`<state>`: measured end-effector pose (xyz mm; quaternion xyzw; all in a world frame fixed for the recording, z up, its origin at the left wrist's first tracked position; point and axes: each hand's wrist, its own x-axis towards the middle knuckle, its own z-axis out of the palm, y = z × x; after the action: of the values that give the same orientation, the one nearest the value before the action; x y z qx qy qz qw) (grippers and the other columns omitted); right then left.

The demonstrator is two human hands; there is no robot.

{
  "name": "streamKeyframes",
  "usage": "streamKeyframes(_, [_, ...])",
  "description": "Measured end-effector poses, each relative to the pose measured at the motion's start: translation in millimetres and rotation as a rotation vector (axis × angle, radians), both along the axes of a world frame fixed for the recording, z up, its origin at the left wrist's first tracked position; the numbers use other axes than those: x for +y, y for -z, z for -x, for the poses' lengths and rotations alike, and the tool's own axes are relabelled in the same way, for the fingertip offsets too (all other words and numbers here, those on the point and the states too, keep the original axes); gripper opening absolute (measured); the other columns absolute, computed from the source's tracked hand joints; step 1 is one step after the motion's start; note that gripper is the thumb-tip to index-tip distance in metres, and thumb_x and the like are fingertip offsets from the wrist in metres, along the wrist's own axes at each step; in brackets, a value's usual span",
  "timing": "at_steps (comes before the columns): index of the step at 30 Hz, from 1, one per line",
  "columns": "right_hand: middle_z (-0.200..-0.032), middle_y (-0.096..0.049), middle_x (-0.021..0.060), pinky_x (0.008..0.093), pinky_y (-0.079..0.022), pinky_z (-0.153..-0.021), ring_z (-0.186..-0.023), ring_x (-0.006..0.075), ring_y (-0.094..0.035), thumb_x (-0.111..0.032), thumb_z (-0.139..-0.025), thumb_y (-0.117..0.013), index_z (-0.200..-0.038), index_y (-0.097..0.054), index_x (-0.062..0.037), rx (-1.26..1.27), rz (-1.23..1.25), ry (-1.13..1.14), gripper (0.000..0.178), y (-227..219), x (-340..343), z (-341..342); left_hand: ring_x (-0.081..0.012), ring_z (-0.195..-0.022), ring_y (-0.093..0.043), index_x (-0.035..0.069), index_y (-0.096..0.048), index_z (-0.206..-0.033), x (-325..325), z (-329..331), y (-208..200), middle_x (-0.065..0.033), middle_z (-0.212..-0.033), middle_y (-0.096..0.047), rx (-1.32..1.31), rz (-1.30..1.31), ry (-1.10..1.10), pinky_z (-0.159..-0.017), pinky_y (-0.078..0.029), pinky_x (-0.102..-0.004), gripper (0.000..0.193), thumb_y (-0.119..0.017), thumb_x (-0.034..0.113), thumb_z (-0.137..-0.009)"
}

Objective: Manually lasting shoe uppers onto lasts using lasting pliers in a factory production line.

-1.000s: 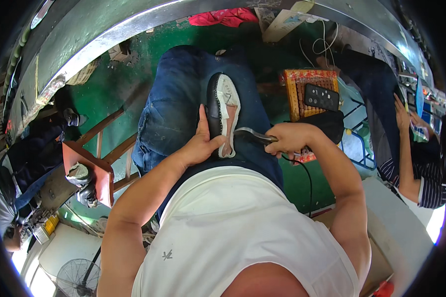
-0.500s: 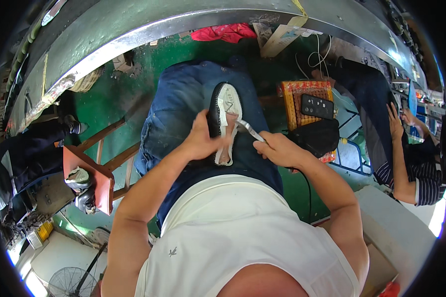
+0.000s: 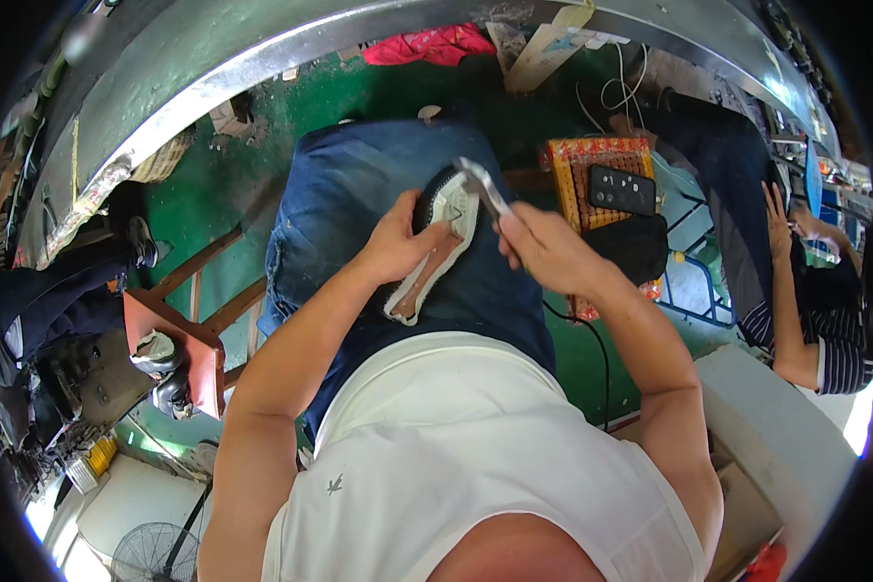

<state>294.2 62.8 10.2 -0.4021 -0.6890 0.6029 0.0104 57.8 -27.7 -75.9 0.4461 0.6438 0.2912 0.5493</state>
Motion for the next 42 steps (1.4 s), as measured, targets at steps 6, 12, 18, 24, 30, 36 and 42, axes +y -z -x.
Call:
streamKeyframes(6, [-0.084,-0.065,0.0285,0.0553,-0.049,-0.078,-0.084,0.0505,-0.063,-0.034,-0.106,-0.045,-0.097,-0.057,0.0036,-0.217,-0.282,-0.283,0.04,23.1,15.4,16.5,-0.0341,-0.117,-0.064,-0.007,-0.045,-0.139,-4.4,-7.7,11.8,-0.028,-0.125,-0.063,0.035,0.001,-0.053,-0.099,-0.05,-0.0378,0.066,-0.071,0.029,-0.09])
streamKeyframes(12, [-0.074,-0.065,0.0229,0.0433,-0.052,-0.067,-0.069,0.0397,-0.066,-0.036,-0.107,-0.042,-0.087,-0.059,0.0035,0.103,-0.319,-0.052,0.048,5.2,7.7,29.6,-0.0303,-0.116,-0.064,-0.007,-0.045,-0.137,-3.7,-0.2,9.7,-0.0252,-0.124,-0.063,-0.039,-0.011,-0.048,-0.1,-0.049,-0.037,0.067,-0.072,0.032,-0.09])
streamKeyframes(18, [-0.073,-0.066,0.0114,0.0359,-0.053,-0.063,-0.064,0.0199,-0.067,-0.037,-0.107,-0.042,-0.089,-0.059,0.0031,-0.114,0.11,-0.059,0.047,21.8,27.2,20.5,-0.0281,-0.111,-0.066,-0.005,-0.05,-0.134,18.5,19.2,-12.2,-0.0229,-0.118,-0.066,-0.062,0.05,-0.011,-0.097,-0.051,-0.0372,0.076,-0.082,0.038,-0.081])
streamKeyframes(24, [-0.076,-0.067,0.0152,0.0394,-0.054,-0.067,-0.067,0.0277,-0.069,-0.027,-0.104,-0.05,-0.099,-0.06,0.0011,0.043,-0.462,0.152,0.03,-45.9,102.0,-15.3,-0.0186,-0.109,-0.063,-0.005,-0.052,-0.133,22.5,69.7,-74.1,-0.0121,-0.119,-0.066,-0.458,-0.14,-0.277,-0.099,-0.05,-0.0368,0.057,-0.079,0.014,-0.086])
streamKeyframes(30, [-0.085,-0.067,0.0243,0.0533,-0.049,-0.071,-0.082,0.0474,-0.065,-0.034,-0.104,-0.051,-0.1,-0.055,-0.0001,-0.291,-1.216,0.399,0.035,-88.8,285.1,-34.2,-0.0189,-0.098,-0.068,-0.008,-0.054,-0.131,148.0,225.4,-263.6,-0.0142,-0.113,-0.068,0.261,-0.525,-0.264,-0.087,-0.055,-0.0322,0.06,-0.076,0.019,-0.083])
streamKeyframes(36, [-0.102,-0.067,0.021,0.051,-0.048,-0.085,-0.099,0.0431,-0.064,-0.041,-0.099,-0.059,-0.098,-0.055,-0.0032,-0.605,-1.359,0.499,0.038,-46.9,453.3,-23.9,-0.0344,-0.126,-0.058,0.004,-0.049,-0.143,352.1,345.4,-261.5,-0.0183,-0.138,-0.06,1.867,-0.22,0.067,-0.105,-0.044,-0.0505,0.075,-0.076,0.038,-0.082])
streamKeyframes(42, [-0.102,-0.066,0.0181,0.0493,-0.048,-0.086,-0.098,0.0401,-0.063,-0.036,-0.093,-0.066,-0.101,-0.058,-0.0028,-0.499,-1.349,0.528,0.035,-54.4,466.8,-3.9,-0.0306,-0.134,-0.054,0.008,-0.048,-0.146,430.5,387.2,-181.1,-0.0113,-0.146,-0.056,1.794,0.219,0.232,-0.11,-0.036,-0.0589,0.064,-0.06,0.046,-0.096])
